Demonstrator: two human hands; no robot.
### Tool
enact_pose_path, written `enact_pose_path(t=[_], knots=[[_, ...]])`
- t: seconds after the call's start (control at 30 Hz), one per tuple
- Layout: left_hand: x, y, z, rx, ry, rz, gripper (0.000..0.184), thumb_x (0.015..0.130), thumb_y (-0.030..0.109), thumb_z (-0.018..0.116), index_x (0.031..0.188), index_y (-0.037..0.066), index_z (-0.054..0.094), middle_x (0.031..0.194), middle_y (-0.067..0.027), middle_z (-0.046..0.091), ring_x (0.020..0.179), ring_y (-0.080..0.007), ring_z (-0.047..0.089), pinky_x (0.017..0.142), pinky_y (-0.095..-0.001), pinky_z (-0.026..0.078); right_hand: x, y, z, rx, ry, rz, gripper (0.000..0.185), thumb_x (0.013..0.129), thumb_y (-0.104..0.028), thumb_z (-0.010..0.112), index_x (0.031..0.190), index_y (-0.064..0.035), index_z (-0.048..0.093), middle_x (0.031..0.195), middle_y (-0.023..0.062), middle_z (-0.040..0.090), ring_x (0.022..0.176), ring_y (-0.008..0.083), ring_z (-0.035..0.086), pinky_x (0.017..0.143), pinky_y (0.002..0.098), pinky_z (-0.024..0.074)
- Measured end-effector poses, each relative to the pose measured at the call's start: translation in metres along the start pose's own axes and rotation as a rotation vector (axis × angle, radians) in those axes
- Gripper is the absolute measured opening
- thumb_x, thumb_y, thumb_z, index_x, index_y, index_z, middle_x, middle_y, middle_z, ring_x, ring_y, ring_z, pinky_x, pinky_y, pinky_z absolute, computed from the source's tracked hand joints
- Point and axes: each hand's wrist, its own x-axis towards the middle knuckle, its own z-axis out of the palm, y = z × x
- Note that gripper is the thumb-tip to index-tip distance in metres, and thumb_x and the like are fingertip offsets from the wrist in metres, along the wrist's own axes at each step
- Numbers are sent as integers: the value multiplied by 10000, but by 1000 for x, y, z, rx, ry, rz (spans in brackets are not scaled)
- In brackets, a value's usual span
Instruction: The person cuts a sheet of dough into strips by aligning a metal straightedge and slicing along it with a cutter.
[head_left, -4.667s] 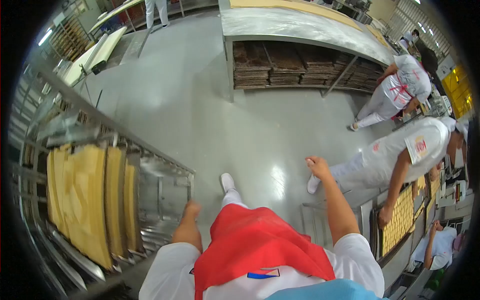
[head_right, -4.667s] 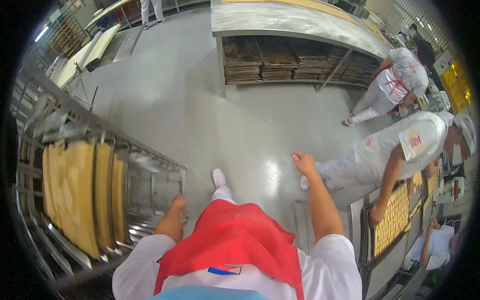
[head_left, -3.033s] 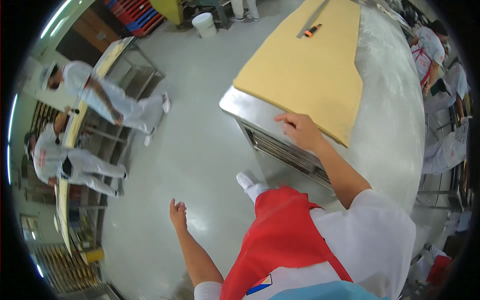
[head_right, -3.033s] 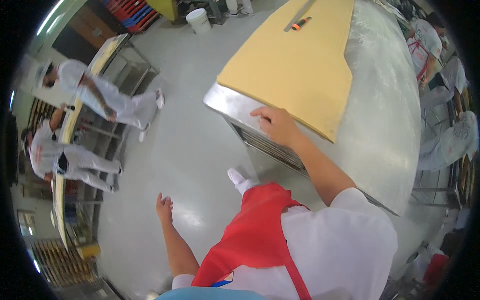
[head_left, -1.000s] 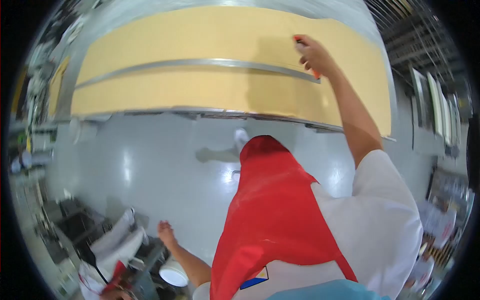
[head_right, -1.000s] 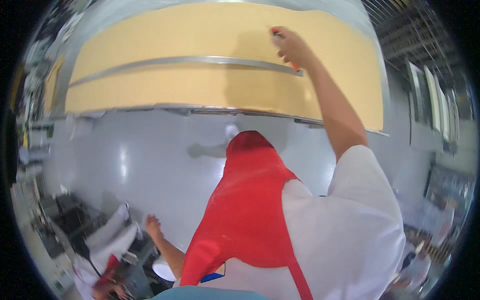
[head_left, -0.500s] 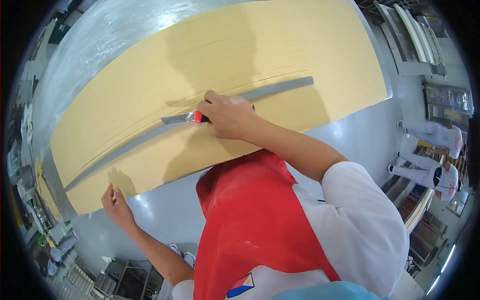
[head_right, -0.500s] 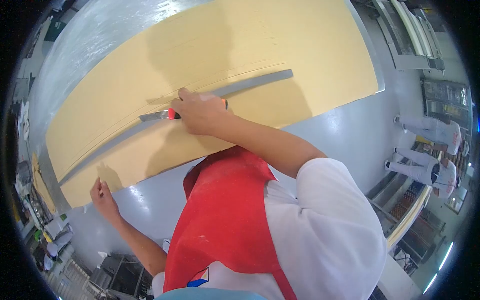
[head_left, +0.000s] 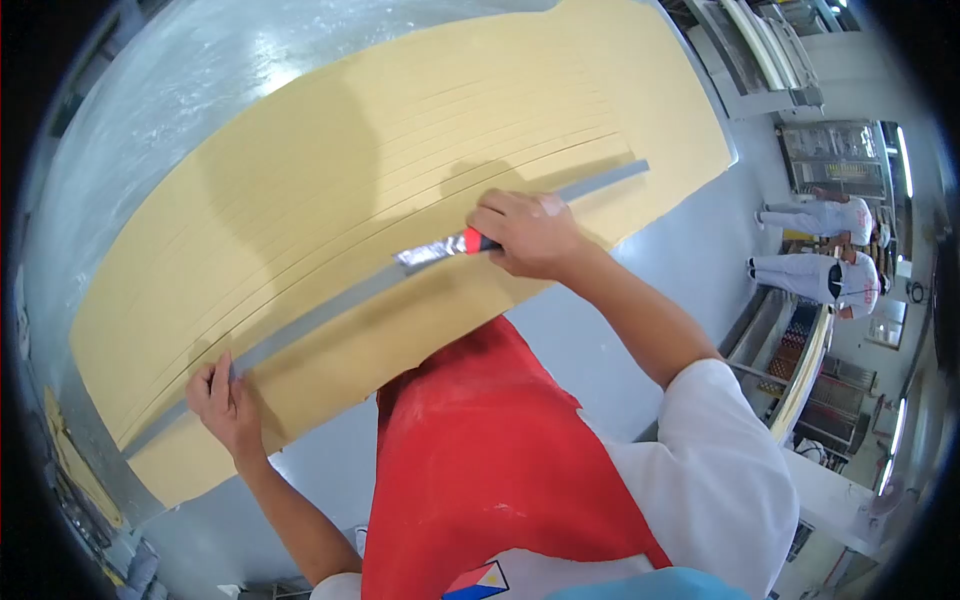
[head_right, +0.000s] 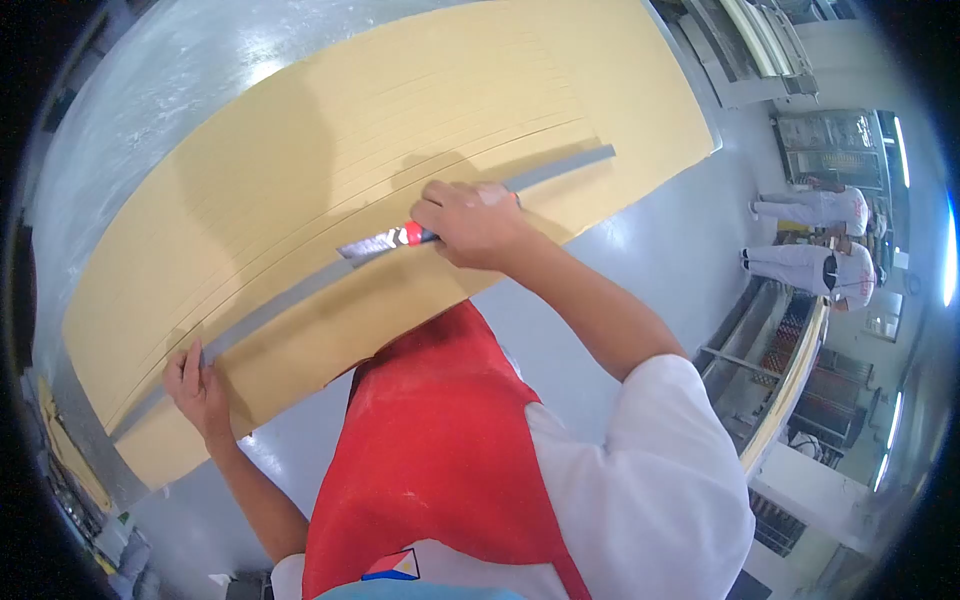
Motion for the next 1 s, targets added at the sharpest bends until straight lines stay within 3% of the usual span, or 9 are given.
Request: enact_pose_path(t=[0.17,0.23,0.47,0.57,0.6,0.7,0.9,0.97,1.0], knots=[[-15,-5,-11,-156,-58,-5,423,783,18,784,1203,60,760,1090,-104,615,1074,-292,547,959,-407,445,-30,-21,3,44,-61,104,287,726,-134,767,990,-171,660,1002,15,644,902,253,691,680,418,559],[-17,-3,-12,-160,-9,40,417,772,86,831,1181,54,762,1086,-104,616,1046,-302,558,916,-413,462,-33,-21,3,67,-121,151,249,759,-149,752,988,-169,656,1007,22,641,944,260,691,705,438,564],[-1,7,-7,-100,-20,95,372,734,222,873,1067,84,780,1031,-106,668,950,-330,610,856,-444,478,-24,-9,-1,145,71,6,227,696,-38,759,875,-109,639,897,83,626,811,325,651,673,453,531],[3,4,-1,-147,103,123,370,717,235,875,1063,138,785,947,-61,659,969,-300,594,891,-453,440,-9,1,1,109,1,2,339,705,23,717,1026,-69,655,1044,148,645,962,375,651,790,463,536],[5,5,-3,-161,145,122,399,708,238,894,1086,152,800,981,-57,663,982,-277,598,898,-419,448,-3,5,1,122,-88,75,377,714,38,695,1075,-58,642,1100,166,637,1002,403,644,821,480,540],[-1,12,-4,-133,169,67,411,688,234,907,1078,159,804,991,-48,659,975,-278,594,903,-420,440,0,14,4,90,-15,-25,401,730,45,680,1112,-64,624,1127,152,631,1012,409,641,823,500,542],[-8,20,9,-207,277,32,409,692,290,901,1045,119,786,1062,-69,662,1046,-314,586,920,-481,462,-3,24,4,81,-2,-52,408,741,48,674,1123,-83,621,1132,132,630,1005,397,645,800,495,538],[-22,19,14,-61,395,-87,458,706,216,915,1126,105,770,1247,-125,644,1209,-354,579,1054,-478,461,-3,25,5,102,12,-71,352,747,22,707,1076,-80,635,1057,132,622,938,386,639,756,478,530],[-32,19,9,14,338,-180,461,730,211,906,1152,106,754,1328,-154,608,1268,-378,548,1093,-498,446,1,20,5,154,28,-84,293,736,7,736,998,-88,648,985,114,624,885,358,647,727,463,534]])
